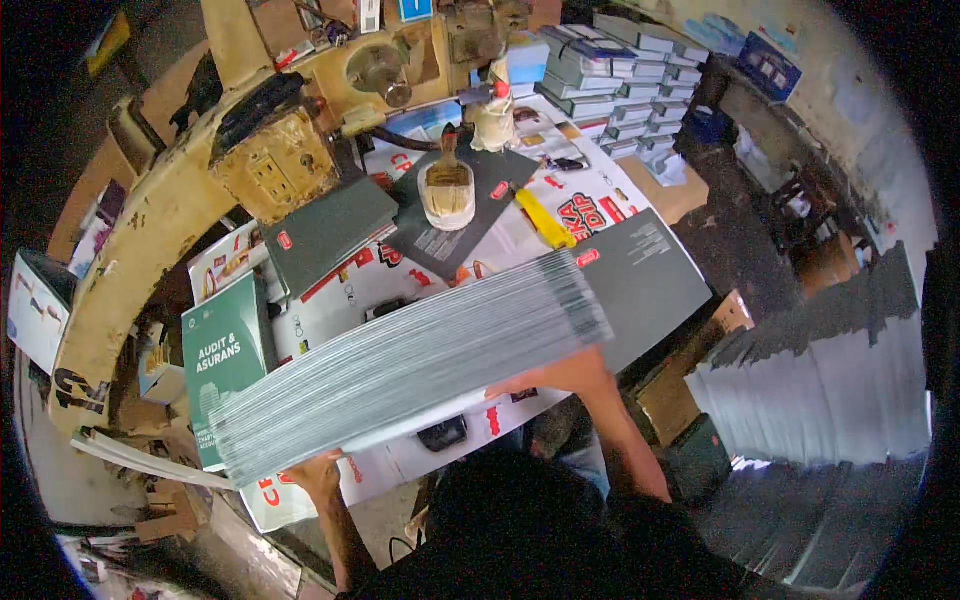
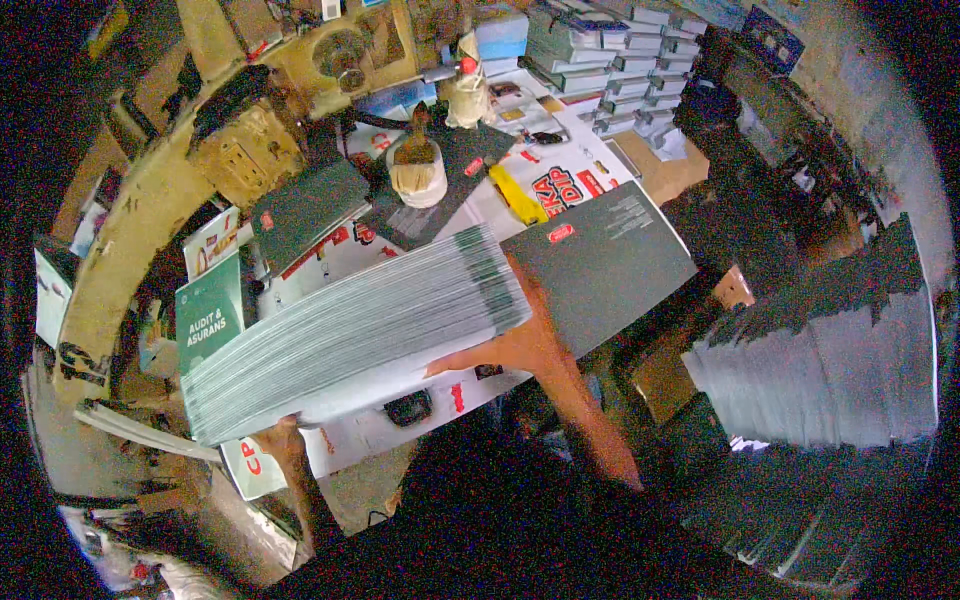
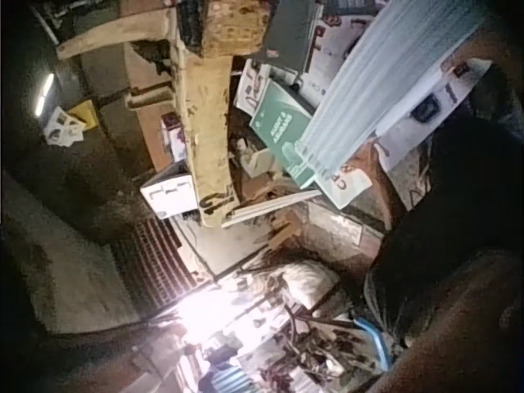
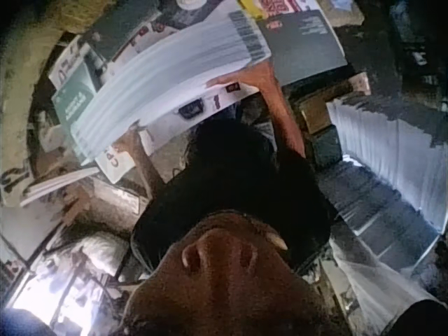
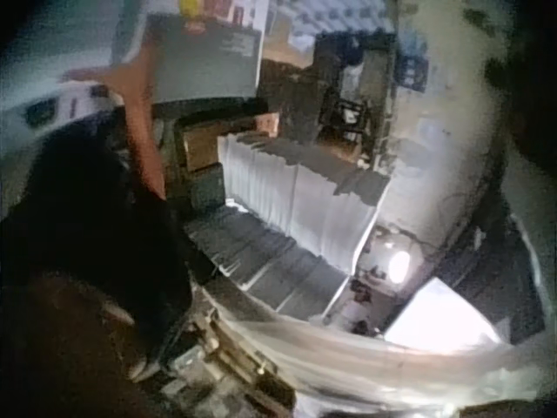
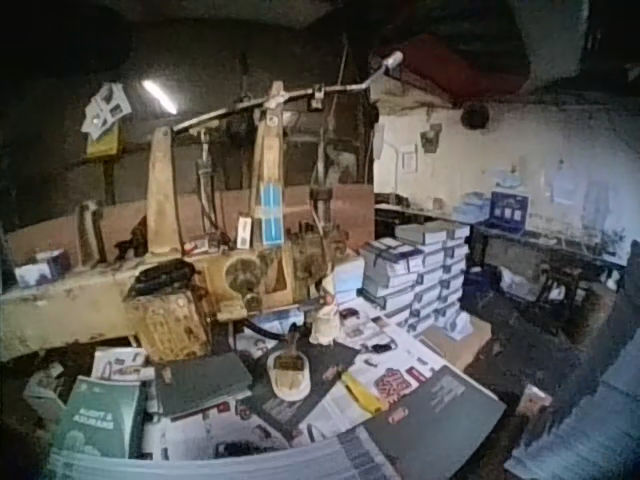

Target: The person aligns and stacks printed book signatures, cuts threads along the spine using a utility knife, and applies glue to the spine with a paintbrush.

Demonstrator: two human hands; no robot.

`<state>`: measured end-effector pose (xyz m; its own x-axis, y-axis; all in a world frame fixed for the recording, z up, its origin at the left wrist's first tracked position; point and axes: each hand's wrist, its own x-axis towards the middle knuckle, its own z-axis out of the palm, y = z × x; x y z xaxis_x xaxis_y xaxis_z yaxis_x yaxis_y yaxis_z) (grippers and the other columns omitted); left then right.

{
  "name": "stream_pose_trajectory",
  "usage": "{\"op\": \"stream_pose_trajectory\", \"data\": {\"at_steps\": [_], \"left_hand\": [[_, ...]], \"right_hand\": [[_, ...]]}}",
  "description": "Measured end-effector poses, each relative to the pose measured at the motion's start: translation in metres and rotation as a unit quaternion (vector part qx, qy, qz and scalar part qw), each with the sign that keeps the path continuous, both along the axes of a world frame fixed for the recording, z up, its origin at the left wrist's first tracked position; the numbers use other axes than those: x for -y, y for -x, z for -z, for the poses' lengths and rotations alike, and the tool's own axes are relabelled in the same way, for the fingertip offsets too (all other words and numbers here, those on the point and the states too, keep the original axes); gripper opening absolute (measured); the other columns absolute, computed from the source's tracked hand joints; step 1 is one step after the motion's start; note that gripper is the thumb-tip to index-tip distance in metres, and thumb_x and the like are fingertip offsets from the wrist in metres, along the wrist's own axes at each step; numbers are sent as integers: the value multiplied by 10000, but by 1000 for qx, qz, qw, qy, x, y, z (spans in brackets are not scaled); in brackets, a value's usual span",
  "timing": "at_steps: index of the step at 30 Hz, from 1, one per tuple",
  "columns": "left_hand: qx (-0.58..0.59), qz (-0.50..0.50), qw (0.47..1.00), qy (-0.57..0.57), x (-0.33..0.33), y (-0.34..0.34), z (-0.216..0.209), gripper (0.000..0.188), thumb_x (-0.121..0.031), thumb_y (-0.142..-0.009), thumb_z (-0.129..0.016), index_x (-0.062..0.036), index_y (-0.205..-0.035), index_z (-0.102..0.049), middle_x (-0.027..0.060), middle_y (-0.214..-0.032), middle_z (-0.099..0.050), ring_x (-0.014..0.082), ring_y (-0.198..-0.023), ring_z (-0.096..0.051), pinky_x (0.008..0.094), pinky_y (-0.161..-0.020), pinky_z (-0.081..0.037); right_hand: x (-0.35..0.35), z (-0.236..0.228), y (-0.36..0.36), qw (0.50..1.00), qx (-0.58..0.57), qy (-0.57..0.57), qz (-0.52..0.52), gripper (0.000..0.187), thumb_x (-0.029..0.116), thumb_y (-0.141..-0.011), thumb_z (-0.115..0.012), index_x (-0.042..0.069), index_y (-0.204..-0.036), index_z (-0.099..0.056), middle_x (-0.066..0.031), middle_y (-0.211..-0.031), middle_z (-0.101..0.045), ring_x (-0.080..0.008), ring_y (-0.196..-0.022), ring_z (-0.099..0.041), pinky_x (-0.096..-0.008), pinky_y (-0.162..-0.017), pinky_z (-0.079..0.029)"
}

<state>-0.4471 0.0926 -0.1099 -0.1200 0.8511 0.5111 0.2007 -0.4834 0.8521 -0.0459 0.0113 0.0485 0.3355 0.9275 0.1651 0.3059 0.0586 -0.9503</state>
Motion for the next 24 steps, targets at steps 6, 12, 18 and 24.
{"op": "stream_pose_trajectory", "data": {"at_steps": [6, 12, 18, 24], "left_hand": [[92, -46, 971, 216, 8, -16, 44, 906, -113, -636, -859, 8, -1341, -301, 148, -1289, -458, 269, -1111, -481, 396, -1012, -396], [-60, -55, 989, 125, 36, -35, -58, 637, -83, -709, -806, 40, -1221, -445, 155, -1146, -550, 246, -993, -545, 378, -914, -450], [-35, 18, 978, 207, 49, -51, -83, 579, -98, -799, -735, 59, -1265, -428, 157, -1201, -526, 228, -1121, -498, 358, -984, -383], [-28, 61, 976, 209, 48, -35, -79, 590, -89, -803, -742, 53, -1281, -426, 172, -1230, -524, 244, -1126, -506, 355, -992, -373]], "right_hand": [[5, 43, -2, 990, 124, -48, 47, 1138, 480, -333, -952, 29, -1276, -501, -142, -1152, -603, -293, -1097, -593, -397, -953, -468], [18, 36, 13, 991, 80, -96, 38, 837, 299, -558, -925, 11, -1238, -531, -147, -1120, -633, -264, -1021, -634, -388, -893, -505], [47, 42, 18, 999, 18, -36, -10, 610, 165, -748, -806, -6, -1256, -515, -147, -1132, -641, -228, -1018, -635, -339, -857, -513], [45, 34, 15, 998, 42, -43, 7, 774, 191, -744, -805, -17, -1369, -399, -177, -1209, -605, -249, -1104, -596, -361, -962, -453]]}}
